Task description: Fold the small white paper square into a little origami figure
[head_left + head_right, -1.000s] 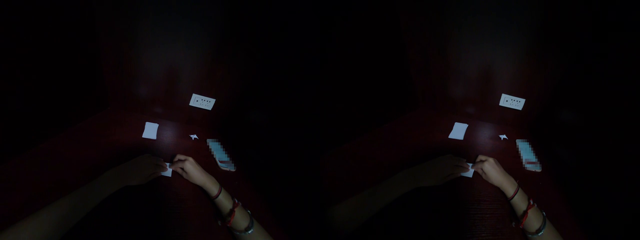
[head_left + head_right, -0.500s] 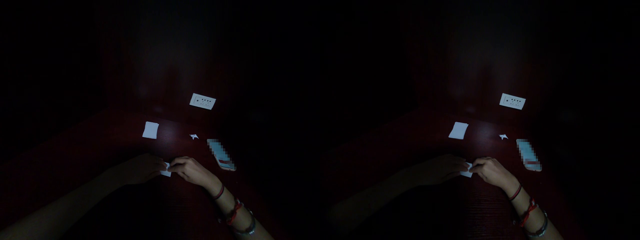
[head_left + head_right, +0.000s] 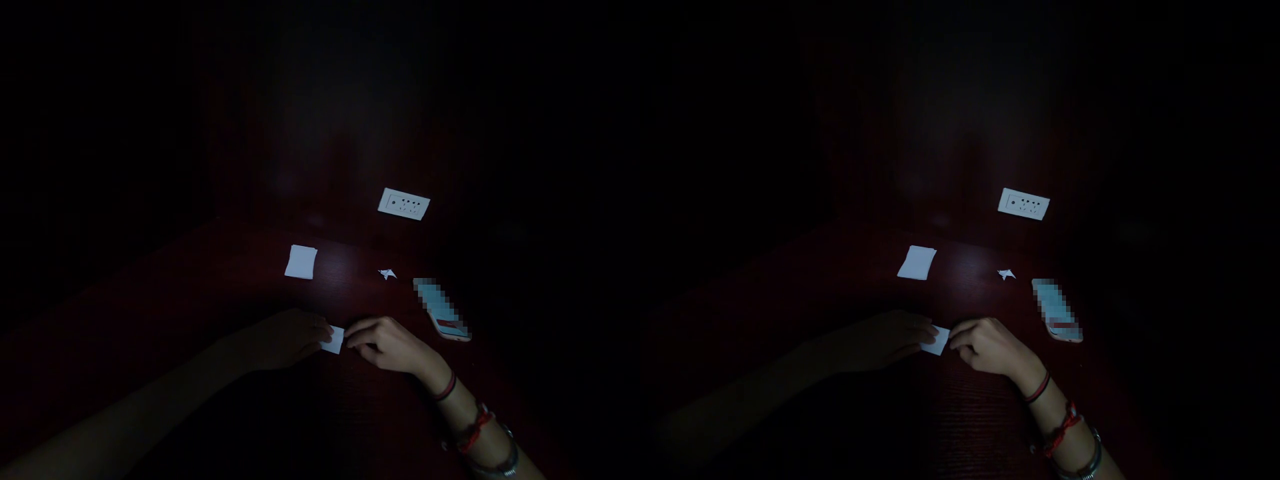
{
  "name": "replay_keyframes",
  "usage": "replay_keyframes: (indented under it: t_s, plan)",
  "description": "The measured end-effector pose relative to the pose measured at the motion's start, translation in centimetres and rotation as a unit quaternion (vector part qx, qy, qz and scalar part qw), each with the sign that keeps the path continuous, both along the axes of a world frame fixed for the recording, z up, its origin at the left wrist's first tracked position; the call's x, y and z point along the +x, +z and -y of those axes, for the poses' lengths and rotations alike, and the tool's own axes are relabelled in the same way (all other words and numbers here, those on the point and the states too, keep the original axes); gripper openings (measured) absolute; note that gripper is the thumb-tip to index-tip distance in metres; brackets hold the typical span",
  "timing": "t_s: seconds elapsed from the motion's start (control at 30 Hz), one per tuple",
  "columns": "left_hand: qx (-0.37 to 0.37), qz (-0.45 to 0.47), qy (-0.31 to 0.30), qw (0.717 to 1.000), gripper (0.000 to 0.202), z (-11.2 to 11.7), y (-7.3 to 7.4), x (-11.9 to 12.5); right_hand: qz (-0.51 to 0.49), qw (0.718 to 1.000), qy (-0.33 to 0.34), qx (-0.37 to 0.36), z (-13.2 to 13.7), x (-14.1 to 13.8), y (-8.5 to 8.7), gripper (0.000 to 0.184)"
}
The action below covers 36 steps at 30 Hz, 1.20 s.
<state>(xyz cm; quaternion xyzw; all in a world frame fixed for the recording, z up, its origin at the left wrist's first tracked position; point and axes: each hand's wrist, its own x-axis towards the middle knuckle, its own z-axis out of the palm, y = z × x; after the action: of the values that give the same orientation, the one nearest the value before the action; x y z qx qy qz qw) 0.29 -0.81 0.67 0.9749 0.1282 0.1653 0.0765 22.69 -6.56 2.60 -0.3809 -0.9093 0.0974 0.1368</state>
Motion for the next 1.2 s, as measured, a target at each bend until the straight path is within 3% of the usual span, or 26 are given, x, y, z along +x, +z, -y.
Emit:
replay_keyframes:
  t_s: [0.17, 0.43, 0.67, 1.2]
  plan:
    - [0.011, -0.004, 0.001, 1.0, 0.028, 0.2, -0.1, -0.1, -0.078, 0.995, -0.069, 0.0, -0.6, 0.0, -0.9, 0.022]
    - [0.025, 0.002, -0.008, 1.0, 0.028, 0.1, -0.1, 0.0, -0.079, 0.988, -0.129, -0.009, -0.7, -0.3, -1.4, 0.013]
    - [0.026, 0.01, -0.007, 1.0, 0.031, 0.0, -0.3, -0.2, -0.08, 0.992, -0.094, -0.021, -0.6, -0.8, -1.2, 0.012]
    - [0.017, -0.012, 0.003, 1.0, 0.032, 0.2, 0.1, 0.2, -0.123, 0.981, -0.145, -0.045, -1.0, -1.5, -1.5, 0.005]
